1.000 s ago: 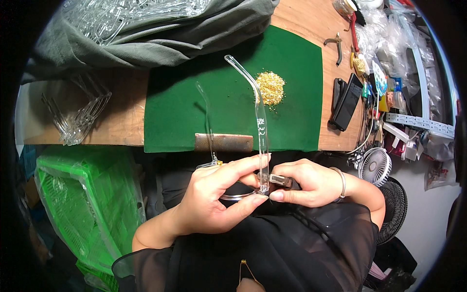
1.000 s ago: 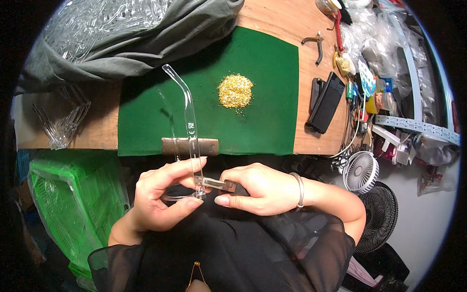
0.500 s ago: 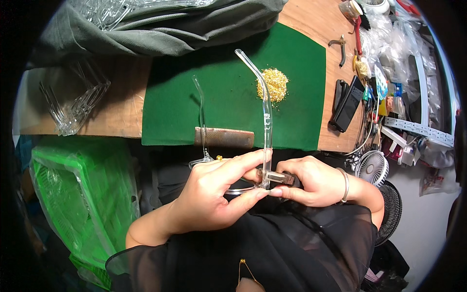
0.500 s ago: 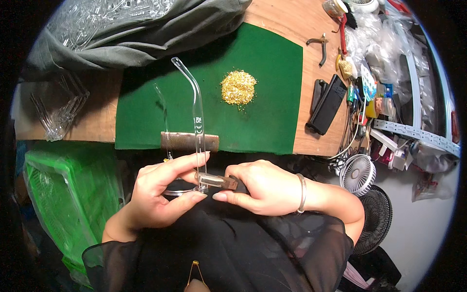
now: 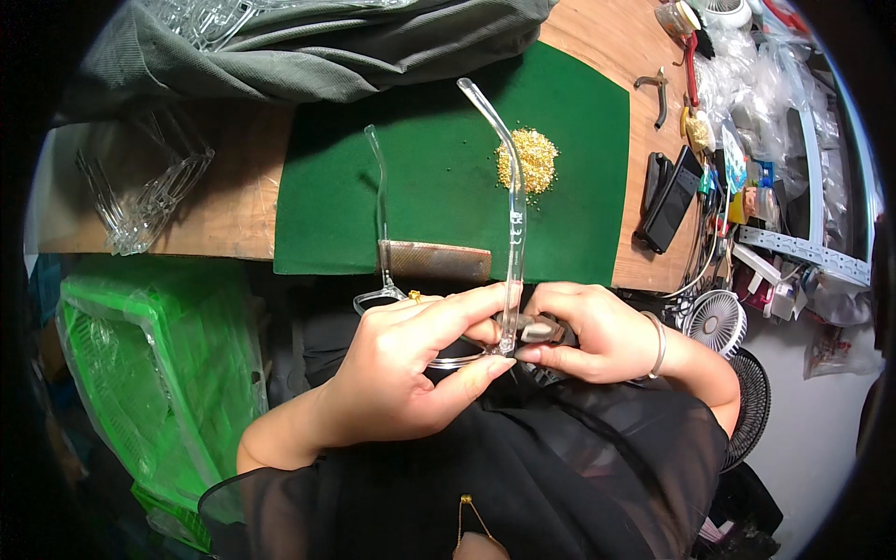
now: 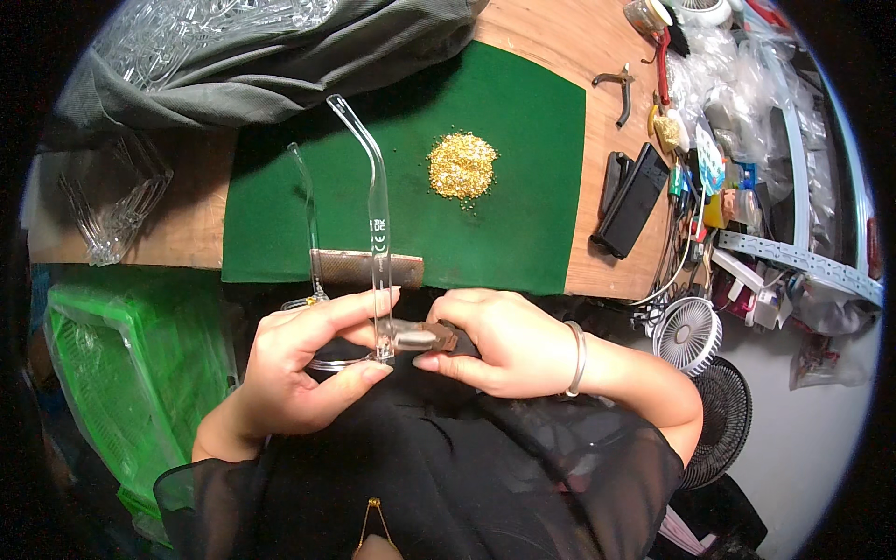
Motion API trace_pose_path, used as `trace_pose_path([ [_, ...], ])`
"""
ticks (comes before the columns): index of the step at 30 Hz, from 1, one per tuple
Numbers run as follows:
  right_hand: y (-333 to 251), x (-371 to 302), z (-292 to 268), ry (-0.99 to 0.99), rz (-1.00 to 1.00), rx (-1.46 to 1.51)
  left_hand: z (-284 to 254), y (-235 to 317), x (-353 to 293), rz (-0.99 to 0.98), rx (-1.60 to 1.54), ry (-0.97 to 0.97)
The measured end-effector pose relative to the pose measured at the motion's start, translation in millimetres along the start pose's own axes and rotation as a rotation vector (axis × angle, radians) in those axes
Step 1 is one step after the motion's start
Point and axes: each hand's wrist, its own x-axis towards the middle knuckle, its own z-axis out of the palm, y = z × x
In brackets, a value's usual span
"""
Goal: The person assembles a pair of clear plastic eyeglasses by inserting small gold-colored components into the frame using a small hammer. The person repeatedly taps the components into place on both sides of the frame.
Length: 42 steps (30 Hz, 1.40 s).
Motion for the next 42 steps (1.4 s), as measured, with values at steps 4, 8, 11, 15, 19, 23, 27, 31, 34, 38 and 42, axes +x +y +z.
trace_pose_path([
  [4, 10.3, 1.0, 6.6, 0.208, -0.237, -0.292, -1.1, 3.3, 2.8, 0.078, 0.079, -0.025],
  [8, 12.3, 5.8, 4.4, 0.317, -0.376, -0.476, -0.6, 0.4, 1.9, 0.194, 0.22, -0.037],
  [11, 13.4, 7.5, 2.2, 0.345, -0.434, -0.525, -1.0, 3.0, 3.8, 0.219, 0.262, -0.048],
  [15, 15.9, 8.4, 2.0, 0.356, -0.462, -0.554, -0.8, 2.3, 5.4, 0.266, 0.281, -0.065],
  [19, 17.4, 7.0, 3.3, 0.359, -0.452, -0.586, 0.8, 0.8, 6.4, 0.306, 0.336, -0.06],
  [23, 20.2, 5.3, 3.6, 0.363, -0.453, -0.655, 3.3, 1.9, 6.3, 0.304, 0.376, -0.048],
  [27, 16.6, 1.0, 6.4, 0.391, -0.415, -0.717, 5.5, 4.4, 4.5, 0.275, 0.394, -0.073],
  [31, 15.8, 1.0, 9.7, 0.428, -0.412, -0.708, 6.0, 5.5, 4.0, 0.281, 0.451, -0.097],
  [34, 17.8, 1.9, 6.7, 0.462, -0.433, -0.735, 8.6, 6.0, 5.2, 0.332, 0.476, -0.043],
  [38, 20.8, 4.7, 5.5, 0.581, -0.5, -0.795, 10.1, 3.5, 8.0, 0.367, 0.452, 0.006],
  [42, 26.7, 7.5, 2.3, 0.66, -0.606, -0.824, 11.7, 6.8, 7.3, 0.379, 0.441, -0.016],
])
